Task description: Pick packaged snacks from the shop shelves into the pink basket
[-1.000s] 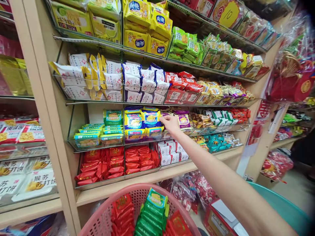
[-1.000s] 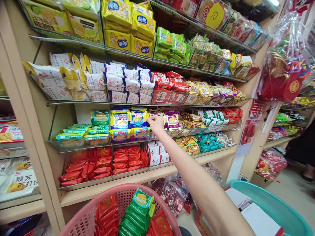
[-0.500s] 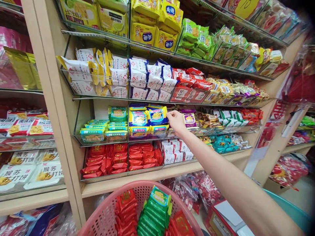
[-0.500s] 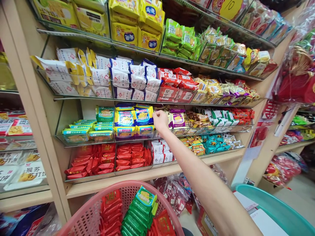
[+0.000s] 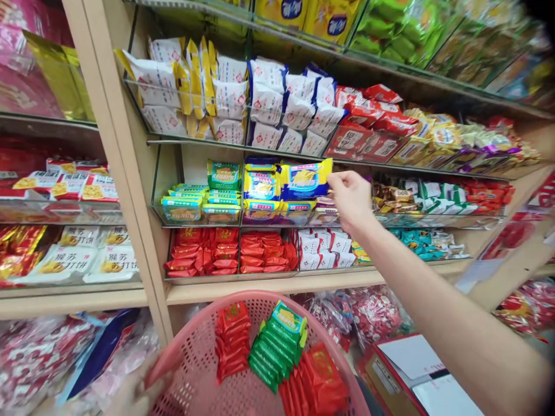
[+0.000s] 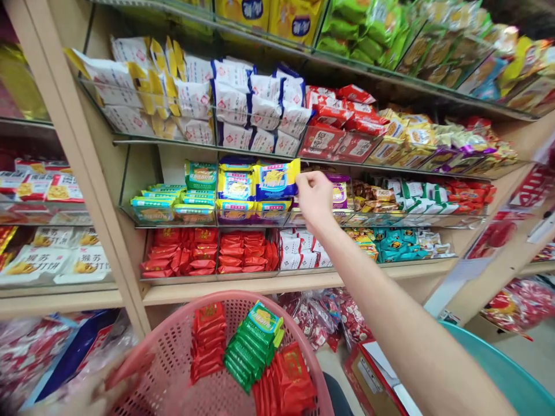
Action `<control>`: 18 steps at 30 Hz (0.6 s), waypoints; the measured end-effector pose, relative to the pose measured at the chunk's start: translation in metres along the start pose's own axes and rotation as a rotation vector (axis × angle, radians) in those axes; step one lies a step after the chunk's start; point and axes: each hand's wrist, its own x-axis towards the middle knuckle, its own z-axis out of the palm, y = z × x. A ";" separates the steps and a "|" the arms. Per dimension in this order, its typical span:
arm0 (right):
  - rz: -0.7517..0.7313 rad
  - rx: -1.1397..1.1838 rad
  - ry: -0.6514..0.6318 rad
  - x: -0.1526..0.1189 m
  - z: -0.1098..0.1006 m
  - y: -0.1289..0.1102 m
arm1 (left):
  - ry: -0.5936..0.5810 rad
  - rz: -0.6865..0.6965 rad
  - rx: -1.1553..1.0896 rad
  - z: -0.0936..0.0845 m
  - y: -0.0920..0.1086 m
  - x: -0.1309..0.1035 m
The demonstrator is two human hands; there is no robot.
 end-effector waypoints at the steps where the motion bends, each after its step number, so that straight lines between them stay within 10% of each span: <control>1: -0.002 0.007 0.013 -0.004 -0.005 -0.005 | -0.032 -0.001 -0.003 0.000 0.005 -0.002; 9: 0.145 0.028 -0.168 -0.054 -0.036 -0.034 | -0.122 -0.011 -0.092 0.002 0.020 -0.008; 18: 0.391 -0.172 -0.868 -0.243 -0.023 0.019 | -0.147 0.013 -0.087 0.003 0.023 -0.013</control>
